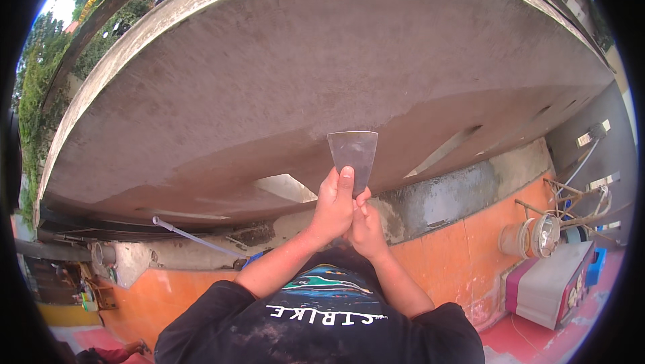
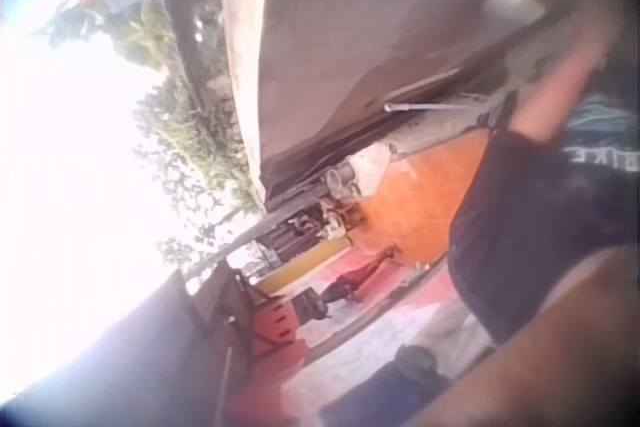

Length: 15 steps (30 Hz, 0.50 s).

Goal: The person uses a metal trowel to spread and smooth wet plaster on a curved ceiling surface. The person repeatedly applies and levels the material across the ceiling, maintaining consistent pressure and motion.

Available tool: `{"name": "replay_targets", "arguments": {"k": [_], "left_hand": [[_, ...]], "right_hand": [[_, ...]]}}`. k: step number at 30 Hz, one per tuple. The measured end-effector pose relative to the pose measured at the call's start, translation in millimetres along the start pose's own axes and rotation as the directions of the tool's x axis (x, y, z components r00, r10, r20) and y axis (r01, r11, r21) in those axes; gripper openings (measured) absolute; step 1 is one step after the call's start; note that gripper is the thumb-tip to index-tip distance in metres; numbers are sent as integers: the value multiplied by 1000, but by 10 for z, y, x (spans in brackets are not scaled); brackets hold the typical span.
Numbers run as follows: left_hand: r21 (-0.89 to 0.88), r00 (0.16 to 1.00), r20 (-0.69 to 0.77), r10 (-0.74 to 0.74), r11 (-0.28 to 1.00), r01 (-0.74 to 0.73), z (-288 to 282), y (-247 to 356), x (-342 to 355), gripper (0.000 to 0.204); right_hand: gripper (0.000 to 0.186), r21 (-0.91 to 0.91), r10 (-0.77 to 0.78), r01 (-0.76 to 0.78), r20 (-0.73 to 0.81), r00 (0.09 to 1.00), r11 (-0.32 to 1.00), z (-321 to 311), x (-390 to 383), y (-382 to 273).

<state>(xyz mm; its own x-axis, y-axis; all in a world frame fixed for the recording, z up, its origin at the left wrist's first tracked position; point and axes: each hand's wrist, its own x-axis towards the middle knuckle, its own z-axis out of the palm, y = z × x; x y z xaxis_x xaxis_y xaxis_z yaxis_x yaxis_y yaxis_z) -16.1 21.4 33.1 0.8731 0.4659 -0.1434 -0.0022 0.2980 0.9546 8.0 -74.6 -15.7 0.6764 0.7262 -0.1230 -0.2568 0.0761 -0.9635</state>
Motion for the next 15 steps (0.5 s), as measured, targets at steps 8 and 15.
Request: {"name": "replay_targets", "arguments": {"k": [8,15], "left_hand": [[-75,956,93,278,959,-272,-44,154,98,39],[13,994,11,109,994,-109,-54,79,30,38]], "right_hand": [[35,56,-147,142,99,984,988,-126,139,-120],[40,98,-90,86,40,995,991,-7,40,40]]}}
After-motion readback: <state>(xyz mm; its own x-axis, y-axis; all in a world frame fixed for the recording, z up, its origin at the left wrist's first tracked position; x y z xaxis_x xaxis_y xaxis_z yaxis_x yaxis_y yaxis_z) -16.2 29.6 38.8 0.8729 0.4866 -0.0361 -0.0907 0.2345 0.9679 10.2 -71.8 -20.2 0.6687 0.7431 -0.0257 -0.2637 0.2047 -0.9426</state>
